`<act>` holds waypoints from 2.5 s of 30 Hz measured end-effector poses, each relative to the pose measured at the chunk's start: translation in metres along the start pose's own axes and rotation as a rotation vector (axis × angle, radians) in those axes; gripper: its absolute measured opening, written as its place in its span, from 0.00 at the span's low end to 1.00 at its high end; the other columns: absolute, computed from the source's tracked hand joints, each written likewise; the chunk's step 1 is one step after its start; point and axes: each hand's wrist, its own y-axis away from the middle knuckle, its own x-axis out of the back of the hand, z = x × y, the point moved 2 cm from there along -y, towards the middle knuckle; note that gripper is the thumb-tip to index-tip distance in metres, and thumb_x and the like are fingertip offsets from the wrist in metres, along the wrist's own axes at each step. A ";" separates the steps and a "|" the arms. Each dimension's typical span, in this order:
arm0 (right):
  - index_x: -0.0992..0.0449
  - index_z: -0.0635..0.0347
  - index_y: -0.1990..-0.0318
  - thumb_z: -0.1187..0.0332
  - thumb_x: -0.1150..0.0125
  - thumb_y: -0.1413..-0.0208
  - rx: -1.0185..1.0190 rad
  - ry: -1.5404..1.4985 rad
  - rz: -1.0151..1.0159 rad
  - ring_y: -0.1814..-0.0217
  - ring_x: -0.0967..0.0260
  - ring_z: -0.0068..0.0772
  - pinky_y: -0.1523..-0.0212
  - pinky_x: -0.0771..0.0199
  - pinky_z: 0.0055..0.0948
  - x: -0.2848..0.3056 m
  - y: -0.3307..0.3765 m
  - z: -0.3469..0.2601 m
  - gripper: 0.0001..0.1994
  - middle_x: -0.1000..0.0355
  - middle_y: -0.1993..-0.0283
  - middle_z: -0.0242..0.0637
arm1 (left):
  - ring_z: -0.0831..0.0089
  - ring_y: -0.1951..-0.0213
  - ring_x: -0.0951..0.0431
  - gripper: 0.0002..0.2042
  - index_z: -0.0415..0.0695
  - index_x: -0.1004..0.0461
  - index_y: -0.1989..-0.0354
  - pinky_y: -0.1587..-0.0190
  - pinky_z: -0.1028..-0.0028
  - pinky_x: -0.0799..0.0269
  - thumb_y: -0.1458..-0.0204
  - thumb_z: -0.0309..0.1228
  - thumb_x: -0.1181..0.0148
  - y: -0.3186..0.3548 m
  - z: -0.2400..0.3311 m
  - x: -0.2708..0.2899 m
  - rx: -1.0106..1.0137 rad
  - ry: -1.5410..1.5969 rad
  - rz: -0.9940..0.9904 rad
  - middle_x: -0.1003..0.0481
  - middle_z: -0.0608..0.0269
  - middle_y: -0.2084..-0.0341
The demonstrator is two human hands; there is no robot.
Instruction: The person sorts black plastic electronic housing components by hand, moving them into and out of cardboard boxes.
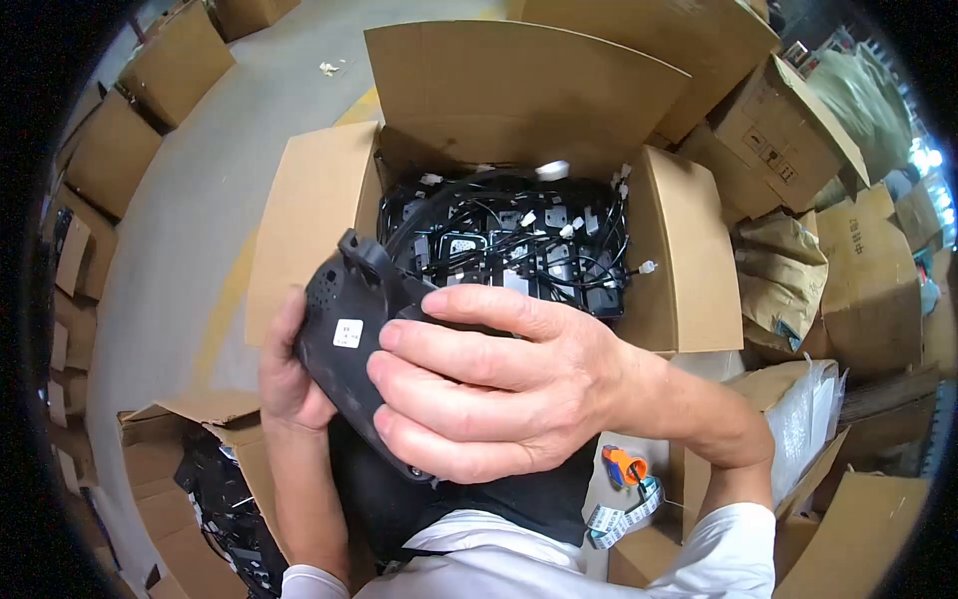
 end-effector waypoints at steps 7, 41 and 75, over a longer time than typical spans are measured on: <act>0.44 0.63 0.30 0.44 0.34 0.44 -1.071 -0.980 0.385 0.39 0.33 0.37 0.41 0.32 0.36 0.002 0.048 0.011 0.43 0.39 0.33 0.45 | 0.66 0.47 0.24 0.29 0.33 0.39 0.34 0.41 0.66 0.28 0.43 0.32 0.40 -0.003 0.022 -0.045 -0.439 -0.300 0.074 0.26 0.53 0.48; 0.38 0.67 0.37 0.56 0.29 0.44 -1.980 -1.653 -0.397 0.38 0.31 0.41 0.38 0.28 0.47 -0.238 0.197 0.033 0.35 0.31 0.40 0.43 | 0.56 0.52 0.22 0.10 0.36 0.22 0.59 0.41 0.54 0.33 0.50 0.23 0.36 0.079 -0.055 0.097 -0.751 -1.953 0.709 0.21 0.53 0.58; 0.26 0.72 0.50 0.73 0.36 0.43 -1.051 -0.553 -0.845 0.59 0.25 0.28 0.56 0.24 0.29 -0.160 0.130 0.057 0.16 0.21 0.61 0.41 | 0.50 0.49 0.25 0.41 0.38 0.36 0.36 0.42 0.59 0.32 0.65 0.31 0.31 0.476 0.032 0.274 0.611 -1.814 1.210 0.26 0.44 0.55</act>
